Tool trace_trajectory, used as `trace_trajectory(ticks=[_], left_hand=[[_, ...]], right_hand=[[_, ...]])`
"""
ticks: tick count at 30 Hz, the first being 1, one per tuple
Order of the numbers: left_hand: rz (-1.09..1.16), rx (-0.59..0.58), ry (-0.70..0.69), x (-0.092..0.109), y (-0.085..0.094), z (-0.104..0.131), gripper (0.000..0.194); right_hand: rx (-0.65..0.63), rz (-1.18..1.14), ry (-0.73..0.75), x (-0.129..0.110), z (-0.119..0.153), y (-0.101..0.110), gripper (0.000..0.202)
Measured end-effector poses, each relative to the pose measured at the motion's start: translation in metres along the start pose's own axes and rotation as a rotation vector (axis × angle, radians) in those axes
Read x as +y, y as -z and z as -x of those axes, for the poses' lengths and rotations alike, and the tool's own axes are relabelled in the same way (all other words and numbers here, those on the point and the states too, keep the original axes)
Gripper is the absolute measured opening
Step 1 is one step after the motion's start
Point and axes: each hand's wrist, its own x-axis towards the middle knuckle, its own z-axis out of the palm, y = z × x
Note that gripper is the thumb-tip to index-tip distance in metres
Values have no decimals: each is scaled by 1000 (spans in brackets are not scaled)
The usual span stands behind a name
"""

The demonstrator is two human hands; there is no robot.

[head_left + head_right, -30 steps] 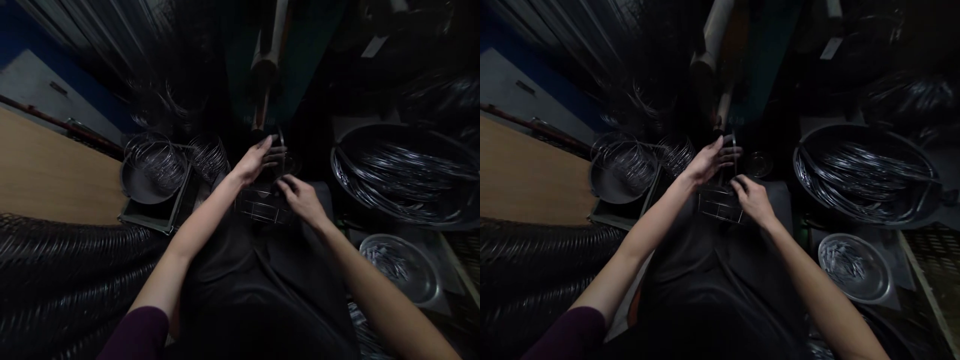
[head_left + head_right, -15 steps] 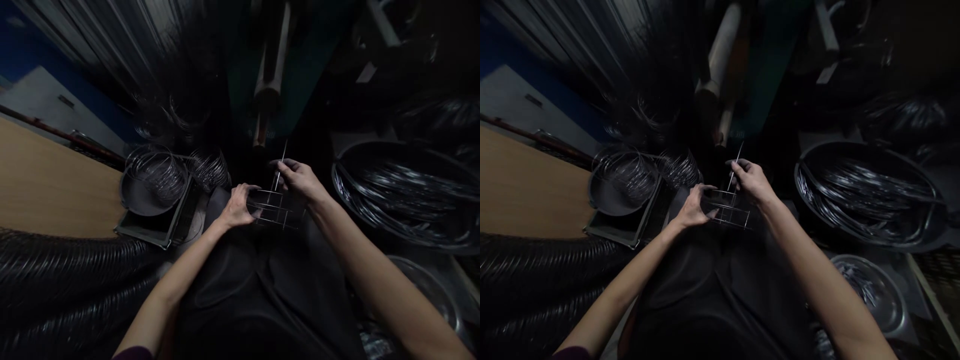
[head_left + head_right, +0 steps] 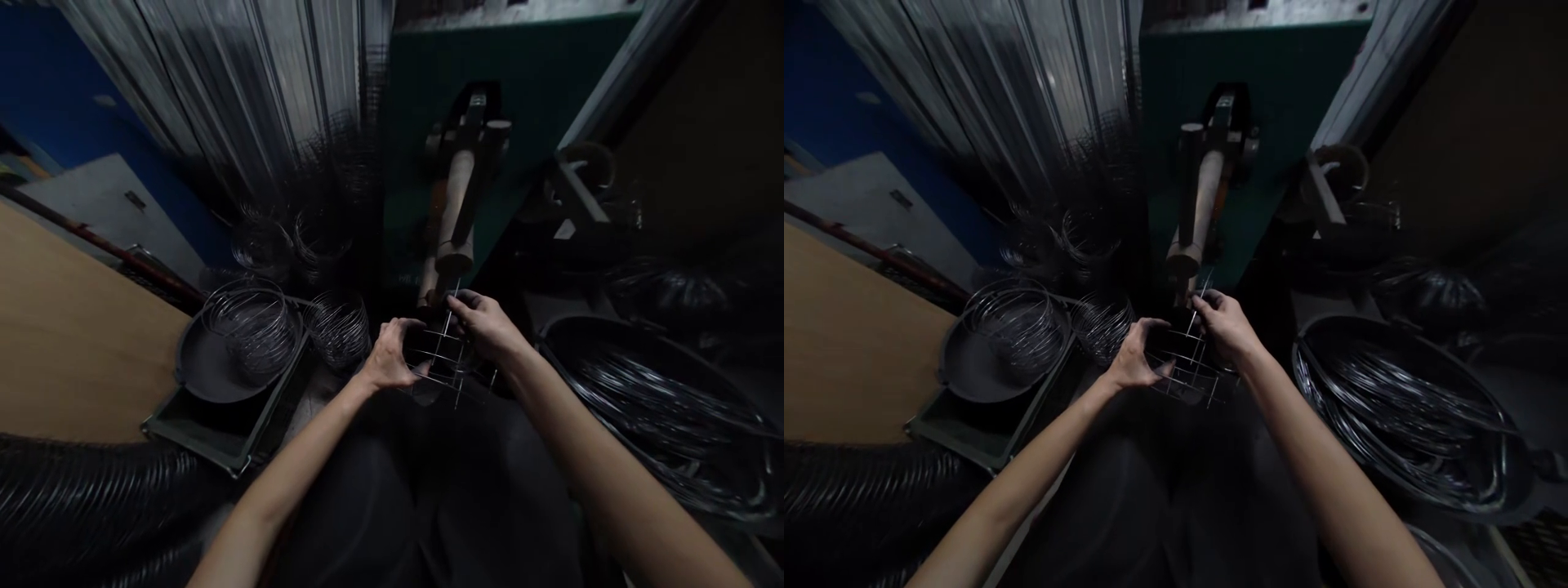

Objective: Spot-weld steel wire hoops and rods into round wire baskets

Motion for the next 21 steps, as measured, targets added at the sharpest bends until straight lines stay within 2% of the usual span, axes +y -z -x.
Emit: trace_trajectory(ticks=[8,14,21], left_hand=[[153,73,32,-23,-8,-7,68],[211,71,72,-32,-7,-11,72],[220,77,54,-36,-4,-24,74]], right_hand=[[-2,-21,-4,-1,-18,-3,39],[23,32,20,-3,-25,-9,44],[93,75,-7,-5,-36,-10,33]])
